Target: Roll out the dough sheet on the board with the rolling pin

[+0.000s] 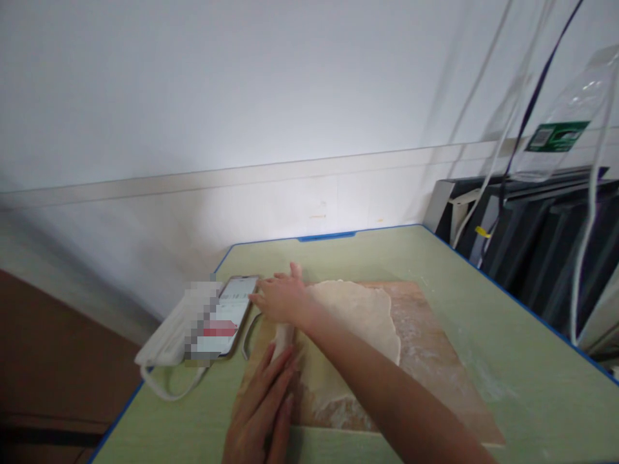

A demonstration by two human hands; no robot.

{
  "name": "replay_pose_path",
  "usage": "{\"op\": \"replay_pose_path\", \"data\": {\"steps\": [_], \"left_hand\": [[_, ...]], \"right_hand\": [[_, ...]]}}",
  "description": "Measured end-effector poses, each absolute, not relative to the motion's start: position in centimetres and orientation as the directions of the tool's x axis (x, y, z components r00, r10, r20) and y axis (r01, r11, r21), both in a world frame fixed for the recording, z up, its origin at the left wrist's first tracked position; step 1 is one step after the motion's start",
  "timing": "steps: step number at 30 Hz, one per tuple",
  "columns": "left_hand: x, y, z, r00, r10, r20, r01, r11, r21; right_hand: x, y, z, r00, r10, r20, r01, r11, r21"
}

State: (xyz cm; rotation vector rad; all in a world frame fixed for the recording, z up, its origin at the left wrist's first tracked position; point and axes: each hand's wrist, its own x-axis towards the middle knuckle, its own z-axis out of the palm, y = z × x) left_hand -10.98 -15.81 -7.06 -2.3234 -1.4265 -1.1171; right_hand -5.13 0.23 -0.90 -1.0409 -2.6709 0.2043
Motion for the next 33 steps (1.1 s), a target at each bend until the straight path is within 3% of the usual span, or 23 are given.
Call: {"op": "replay_pose_path", "data": {"steps": [9, 15, 24, 29, 33], "left_hand": [[-10.8, -15.9, -7.4, 0.157, 0.731, 0.664, 0.854, -0.438, 0.280], [-10.3, -16.2, -7.1, 0.143, 0.728, 0.671, 0.850, -0.437, 0.293], [-9.8, -16.7, -7.0, 0.162, 0.727, 0.667, 0.873, -0.421, 0.247], [-10.0, -16.5, -8.1, 0.114, 0.706, 0.699, 0.858, -0.425, 0.289], [-10.3, -16.7, -7.5, 0.185, 0.704, 0.686, 0.820, -0.496, 0.287]], "right_hand": [[-8.5, -0.2, -1.2, -0.671, 0.718, 0.185, 0.708, 0.694, -0.130], [-7.5, -0.1, -0.9, -0.662, 0.736, 0.142, 0.721, 0.677, -0.150], [-4.7, -0.2, -1.4, -0.640, 0.741, 0.204, 0.711, 0.672, -0.207], [-1.2, -0.6, -1.6, -0.654, 0.710, 0.259, 0.656, 0.704, -0.272], [2.6, -1.5, -1.3, -0.676, 0.673, 0.298, 0.635, 0.738, -0.227]]}}
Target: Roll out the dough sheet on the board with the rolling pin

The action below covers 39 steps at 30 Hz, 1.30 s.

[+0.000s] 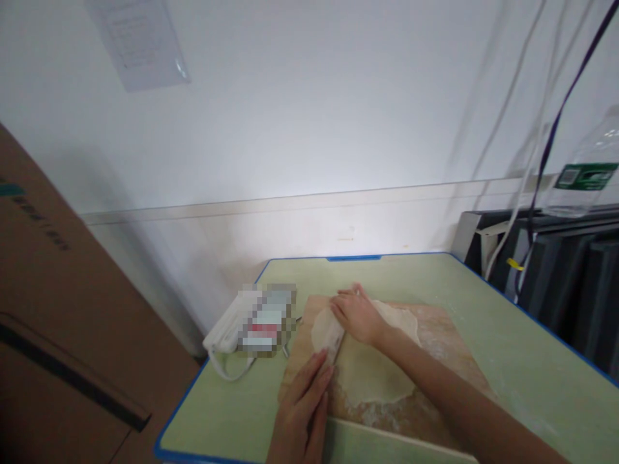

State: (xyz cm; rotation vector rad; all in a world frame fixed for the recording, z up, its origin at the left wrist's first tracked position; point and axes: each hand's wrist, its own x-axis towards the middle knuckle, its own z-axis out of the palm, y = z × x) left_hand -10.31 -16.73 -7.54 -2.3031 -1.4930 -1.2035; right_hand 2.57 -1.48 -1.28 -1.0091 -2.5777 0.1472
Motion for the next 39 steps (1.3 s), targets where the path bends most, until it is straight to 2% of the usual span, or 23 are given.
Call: {"op": "replay_pose_path", "data": {"steps": [5, 10, 15, 19, 22, 23, 25, 30, 34, 39], "left_hand": [[-10.1, -16.9, -6.7, 0.150, 0.702, 0.697, 0.790, -0.509, 0.342], [-10.1, -17.2, -5.9, 0.149, 0.719, 0.678, 0.790, -0.499, 0.356], [-11.1, -15.9, -3.9, 0.238, 0.725, 0.646, 0.849, -0.479, 0.224], [-11.1, -12.8, -2.0, 0.281, 0.833, 0.476, 0.896, -0.405, 0.180], [-10.2, -9.8, -0.6, 0.343, 0.875, 0.342, 0.909, -0.400, 0.112], [-9.8, -8.7, -0.2, 0.353, 0.888, 0.295, 0.916, -0.392, 0.086], [-8.8, -6.7, 0.5, 0.383, 0.917, 0.111, 0.921, -0.388, 0.026], [-6.1, -2.1, 0.9, 0.433, 0.898, -0.083, 0.901, -0.429, 0.058], [-4.4, 0.3, 0.3, 0.457, 0.871, -0.179, 0.889, -0.443, 0.113], [-3.6, 1.3, -0.2, 0.494, 0.856, -0.153, 0.866, -0.468, 0.178]], "right_hand": [[7.7, -3.2, -1.4, -0.728, 0.632, 0.268, 0.609, 0.774, -0.171], [12.6, -4.9, -2.2, -0.712, 0.618, 0.333, 0.628, 0.773, -0.091], [15.5, -7.3, -3.8, -0.662, 0.610, 0.435, 0.671, 0.741, -0.017], [15.6, -9.4, -5.8, -0.593, 0.573, 0.565, 0.732, 0.677, 0.082], [14.6, -10.7, -6.5, -0.557, 0.569, 0.604, 0.769, 0.628, 0.117], [14.3, -11.0, -6.5, -0.549, 0.579, 0.603, 0.779, 0.615, 0.119], [13.6, -11.5, -6.4, -0.524, 0.606, 0.598, 0.803, 0.586, 0.111], [12.9, -12.1, -6.4, -0.466, 0.653, 0.597, 0.839, 0.540, 0.063], [12.6, -12.5, -6.4, -0.454, 0.659, 0.599, 0.847, 0.527, 0.062], [12.0, -13.0, -6.2, -0.434, 0.670, 0.602, 0.860, 0.508, 0.056]]}}
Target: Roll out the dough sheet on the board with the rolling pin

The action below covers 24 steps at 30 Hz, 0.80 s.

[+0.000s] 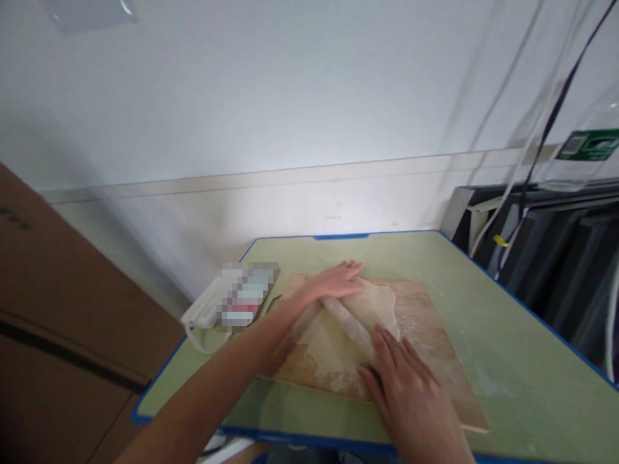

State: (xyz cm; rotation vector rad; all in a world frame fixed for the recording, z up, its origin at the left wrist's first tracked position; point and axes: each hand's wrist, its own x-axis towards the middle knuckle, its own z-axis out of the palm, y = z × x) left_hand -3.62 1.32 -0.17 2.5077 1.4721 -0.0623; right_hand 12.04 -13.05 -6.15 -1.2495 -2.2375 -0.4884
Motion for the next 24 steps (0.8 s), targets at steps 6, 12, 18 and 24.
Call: {"op": "replay_pose_path", "data": {"steps": [6, 12, 18, 24], "left_hand": [[-3.5, 1.4, -0.6, 0.408, 0.905, -0.116, 0.906, -0.386, 0.176], [-3.4, 1.1, -0.8, 0.376, 0.921, -0.104, 0.922, -0.362, 0.136], [-3.9, 0.1, -0.4, 0.351, 0.931, -0.095, 0.935, -0.343, 0.095], [-5.2, -1.3, -0.3, 0.367, 0.927, -0.078, 0.930, -0.363, 0.054]], "right_hand": [[11.8, -13.3, -6.1, -0.377, 0.722, 0.580, 0.880, 0.475, -0.019], [11.7, -13.4, -6.2, -0.344, 0.753, 0.560, 0.889, 0.454, -0.064], [11.3, -13.8, -5.7, -0.341, 0.733, 0.589, 0.883, 0.464, -0.066], [10.3, -14.9, -4.9, -0.362, 0.716, 0.597, 0.872, 0.486, -0.055]]}}
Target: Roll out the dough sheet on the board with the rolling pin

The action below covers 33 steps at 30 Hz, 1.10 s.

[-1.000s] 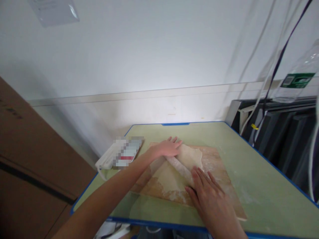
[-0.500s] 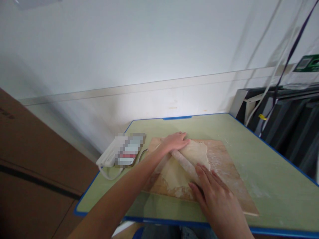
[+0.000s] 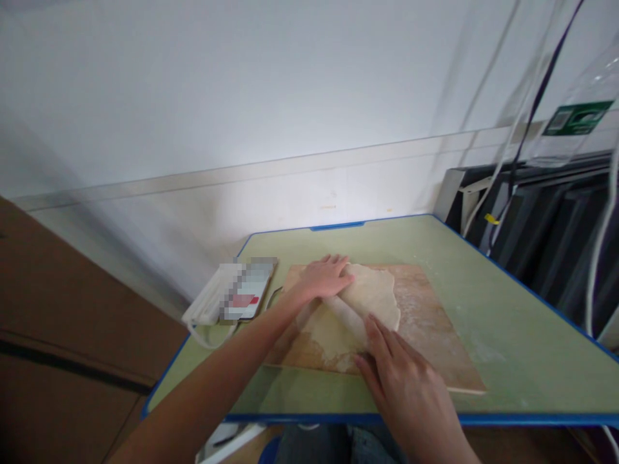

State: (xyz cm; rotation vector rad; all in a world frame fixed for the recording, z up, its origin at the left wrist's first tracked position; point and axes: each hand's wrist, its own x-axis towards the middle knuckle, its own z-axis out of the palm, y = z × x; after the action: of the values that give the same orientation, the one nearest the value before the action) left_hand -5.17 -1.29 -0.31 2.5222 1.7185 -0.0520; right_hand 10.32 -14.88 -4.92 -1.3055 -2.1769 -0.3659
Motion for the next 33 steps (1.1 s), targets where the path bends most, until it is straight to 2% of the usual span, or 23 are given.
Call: {"op": "replay_pose_path", "data": {"steps": [4, 10, 18, 21, 26, 33], "left_hand": [[-6.5, -2.7, -0.8, 0.383, 0.922, -0.061, 0.924, -0.382, 0.021], [-8.3, -5.1, -1.3, 0.421, 0.903, 0.082, 0.905, -0.412, -0.110], [-9.7, -7.7, -0.8, 0.394, 0.912, 0.113, 0.916, -0.379, -0.134], [-9.6, -7.6, -0.7, 0.374, 0.924, 0.078, 0.924, -0.365, -0.110], [-7.9, -5.5, -0.4, 0.287, 0.956, -0.060, 0.958, -0.287, -0.005], [-5.2, -1.8, 0.0, 0.194, 0.964, -0.184, 0.981, -0.187, 0.053]], "right_hand": [[9.7, -15.6, -4.7, -0.369, 0.710, 0.600, 0.876, 0.482, -0.032], [9.2, -16.3, -4.7, -0.402, 0.693, 0.599, 0.863, 0.506, -0.006], [9.0, -16.8, -5.0, -0.428, 0.671, 0.606, 0.839, 0.544, -0.009], [9.2, -16.5, -5.2, -0.421, 0.660, 0.622, 0.841, 0.540, -0.004], [10.4, -14.9, -6.0, -0.412, 0.672, 0.615, 0.852, 0.524, -0.002], [11.7, -12.7, -7.2, -0.378, 0.705, 0.600, 0.886, 0.464, 0.014]]}}
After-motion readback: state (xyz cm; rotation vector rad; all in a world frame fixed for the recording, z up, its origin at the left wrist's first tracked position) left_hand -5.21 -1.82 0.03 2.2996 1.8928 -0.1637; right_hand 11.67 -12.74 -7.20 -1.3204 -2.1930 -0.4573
